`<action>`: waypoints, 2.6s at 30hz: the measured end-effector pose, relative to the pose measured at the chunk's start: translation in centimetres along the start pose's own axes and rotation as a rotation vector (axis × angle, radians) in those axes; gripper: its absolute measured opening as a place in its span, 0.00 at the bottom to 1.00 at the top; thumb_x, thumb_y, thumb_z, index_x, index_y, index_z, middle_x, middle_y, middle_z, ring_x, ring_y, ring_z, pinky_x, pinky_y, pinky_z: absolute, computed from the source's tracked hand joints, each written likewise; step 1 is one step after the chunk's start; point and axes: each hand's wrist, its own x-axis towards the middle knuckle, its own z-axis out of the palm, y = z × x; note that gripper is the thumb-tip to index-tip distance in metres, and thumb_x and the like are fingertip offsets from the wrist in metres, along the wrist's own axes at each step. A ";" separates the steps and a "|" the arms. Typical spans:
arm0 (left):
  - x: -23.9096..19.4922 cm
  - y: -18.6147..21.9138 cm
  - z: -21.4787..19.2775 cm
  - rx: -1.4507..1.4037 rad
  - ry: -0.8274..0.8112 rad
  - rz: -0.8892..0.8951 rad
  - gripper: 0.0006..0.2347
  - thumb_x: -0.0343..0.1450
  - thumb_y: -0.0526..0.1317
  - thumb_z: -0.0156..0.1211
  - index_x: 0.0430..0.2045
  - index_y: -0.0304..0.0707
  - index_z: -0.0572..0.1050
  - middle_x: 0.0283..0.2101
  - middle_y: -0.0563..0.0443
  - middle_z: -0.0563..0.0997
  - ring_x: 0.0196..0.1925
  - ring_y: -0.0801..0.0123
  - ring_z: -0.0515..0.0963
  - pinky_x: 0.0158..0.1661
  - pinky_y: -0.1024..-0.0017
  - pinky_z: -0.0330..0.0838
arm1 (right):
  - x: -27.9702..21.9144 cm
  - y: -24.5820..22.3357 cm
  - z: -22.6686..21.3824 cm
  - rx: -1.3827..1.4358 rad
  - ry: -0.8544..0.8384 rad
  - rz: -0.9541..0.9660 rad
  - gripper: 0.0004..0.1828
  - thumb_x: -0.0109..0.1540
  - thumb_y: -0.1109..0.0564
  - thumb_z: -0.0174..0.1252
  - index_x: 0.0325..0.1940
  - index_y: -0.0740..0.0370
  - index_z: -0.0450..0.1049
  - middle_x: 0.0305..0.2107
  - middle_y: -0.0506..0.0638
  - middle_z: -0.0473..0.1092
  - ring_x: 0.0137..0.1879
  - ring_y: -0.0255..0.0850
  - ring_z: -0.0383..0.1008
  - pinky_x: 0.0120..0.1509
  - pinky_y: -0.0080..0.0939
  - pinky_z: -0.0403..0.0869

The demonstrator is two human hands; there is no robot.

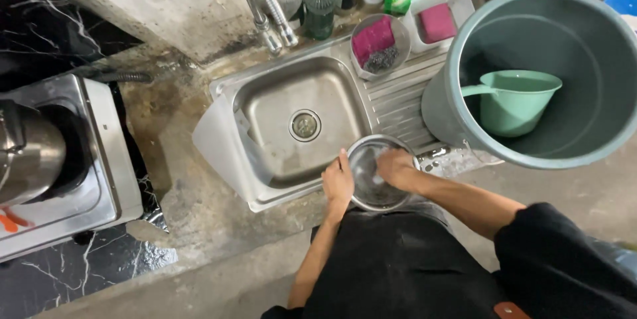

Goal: The person finely chops garlic on a wooden cutting board using a cleaver, then carries a metal bowl to the sink and washes it with water and a sponge. The chopped garlic remains on the board, and the bowl is rinsed under running water.

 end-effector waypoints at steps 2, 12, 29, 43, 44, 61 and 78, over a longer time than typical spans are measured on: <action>0.4 0.3 0.0 0.017 -0.019 -0.043 0.25 0.78 0.55 0.42 0.29 0.33 0.81 0.33 0.29 0.81 0.39 0.32 0.79 0.41 0.44 0.72 | -0.8 0.0 2.0 -0.167 -0.187 -0.162 0.14 0.55 0.48 0.64 0.41 0.56 0.81 0.43 0.55 0.77 0.52 0.51 0.80 0.52 0.53 0.79; 1.1 0.5 -0.1 0.131 -0.122 -0.071 0.27 0.77 0.56 0.36 0.31 0.37 0.83 0.34 0.30 0.81 0.39 0.30 0.79 0.43 0.41 0.72 | -0.1 -0.7 -1.0 -0.294 0.348 -0.736 0.10 0.62 0.58 0.53 0.40 0.67 0.76 0.40 0.61 0.76 0.42 0.54 0.81 0.43 0.55 0.80; 0.2 0.1 -0.2 0.060 -0.005 -0.052 0.24 0.77 0.54 0.41 0.31 0.34 0.83 0.33 0.28 0.81 0.39 0.30 0.78 0.41 0.42 0.71 | -1.5 -3.4 3.3 -0.013 0.173 -0.614 0.13 0.59 0.56 0.52 0.37 0.66 0.79 0.36 0.66 0.78 0.45 0.58 0.80 0.49 0.60 0.78; 0.5 -1.6 1.0 -0.154 0.223 -0.073 0.25 0.73 0.51 0.62 0.12 0.25 0.70 0.16 0.28 0.70 0.19 0.39 0.63 0.27 0.51 0.65 | -0.7 -1.3 2.3 -0.150 0.007 -0.286 0.13 0.60 0.53 0.56 0.40 0.60 0.82 0.42 0.59 0.78 0.48 0.52 0.81 0.48 0.51 0.78; 0.3 -1.6 1.1 -0.146 0.215 -0.063 0.25 0.73 0.51 0.62 0.12 0.25 0.70 0.16 0.29 0.70 0.19 0.40 0.62 0.26 0.51 0.64 | -1.3 -1.7 2.6 -0.108 -0.053 -0.388 0.14 0.61 0.53 0.55 0.40 0.61 0.82 0.42 0.59 0.78 0.48 0.53 0.80 0.49 0.53 0.78; 0.7 -1.9 1.2 -0.070 0.259 0.051 0.22 0.66 0.45 0.72 0.11 0.27 0.66 0.15 0.32 0.68 0.19 0.42 0.58 0.25 0.53 0.63 | -0.2 -1.4 0.0 -0.199 -0.192 -0.138 0.20 0.54 0.45 0.70 0.46 0.56 0.83 0.46 0.52 0.78 0.57 0.48 0.78 0.57 0.46 0.76; -0.8 -1.3 -0.5 -0.044 0.441 0.358 0.19 0.69 0.44 0.72 0.14 0.32 0.69 0.16 0.40 0.70 0.19 0.49 0.70 0.27 0.59 0.65 | -0.7 -4.1 -7.9 2.648 -0.158 -0.155 0.15 0.66 0.47 0.55 0.44 0.61 0.74 0.34 0.52 0.76 0.38 0.44 0.76 0.50 0.48 0.75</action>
